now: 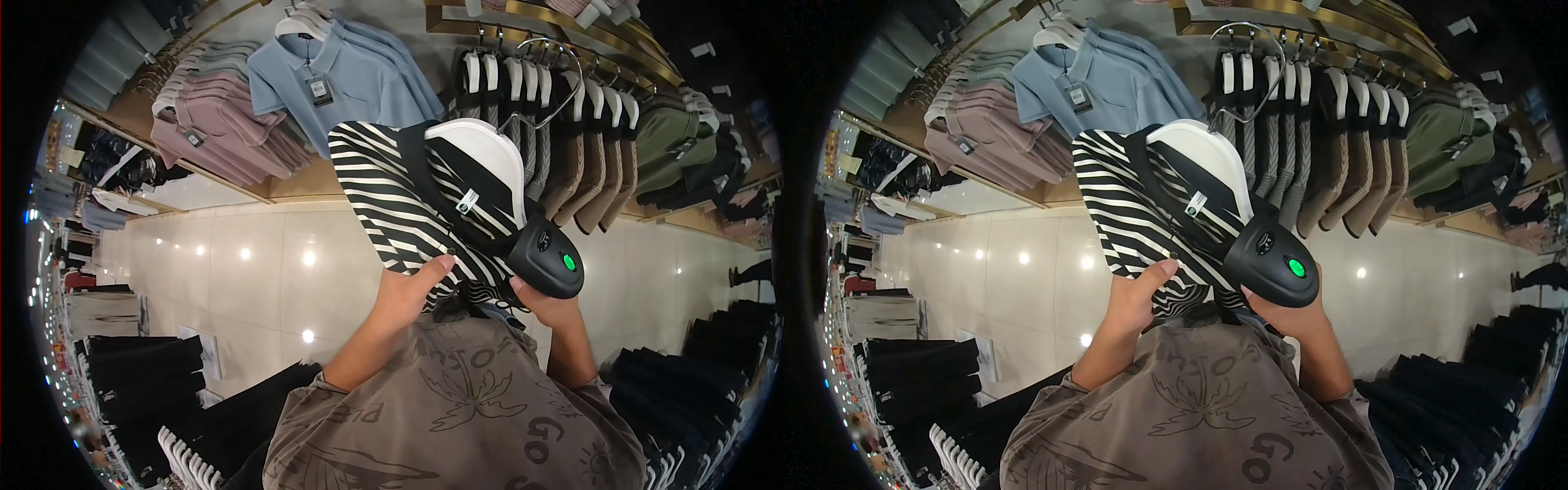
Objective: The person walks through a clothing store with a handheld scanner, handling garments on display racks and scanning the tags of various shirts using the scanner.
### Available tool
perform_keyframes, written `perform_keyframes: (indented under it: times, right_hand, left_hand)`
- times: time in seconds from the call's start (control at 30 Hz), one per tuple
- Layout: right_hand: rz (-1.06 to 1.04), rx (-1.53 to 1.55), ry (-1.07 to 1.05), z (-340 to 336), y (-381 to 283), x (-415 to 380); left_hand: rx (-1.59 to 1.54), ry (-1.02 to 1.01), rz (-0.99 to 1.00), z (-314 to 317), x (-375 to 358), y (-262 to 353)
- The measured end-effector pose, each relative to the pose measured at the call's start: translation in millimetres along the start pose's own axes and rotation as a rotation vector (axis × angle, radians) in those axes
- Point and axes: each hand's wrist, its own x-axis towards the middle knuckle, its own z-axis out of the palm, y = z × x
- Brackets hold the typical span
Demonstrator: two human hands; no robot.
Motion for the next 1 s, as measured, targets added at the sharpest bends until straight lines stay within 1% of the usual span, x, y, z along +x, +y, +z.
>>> perform_keyframes:
  times: [0.1,0.4,0.5,0.6,0.7,1.0]
  right_hand:
    - [-0.027,0.008,0.005,-1.9,4.4,-2.2]
    - [-0.022,0.031,0.042,-10.1,3.2,-9.4]
    - [-0.03,-0.021,0.03,-17.3,5.2,-14.1]
    - [0.018,0.053,0.05,-23.4,10.4,-21.1]
    - [0.074,0.043,0.046,-28.9,15.9,-27.6]
    - [0.126,0.143,0.025,-33.8,22.9,-28.2]
  left_hand:
    - [-0.016,-0.013,-0.015,2.2,-1.6,-1.6]
    - [-0.037,-0.053,-0.036,14.2,-1.7,-6.4]
    - [-0.022,-0.062,-0.033,19.7,-1.2,-6.1]
    - [-0.007,-0.075,-0.028,23.6,-0.4,-8.8]
    - [-0.006,-0.085,-0.025,26.5,0.0,-12.2]
    - [-0.007,-0.066,-0.025,33.9,-1.4,-11.2]
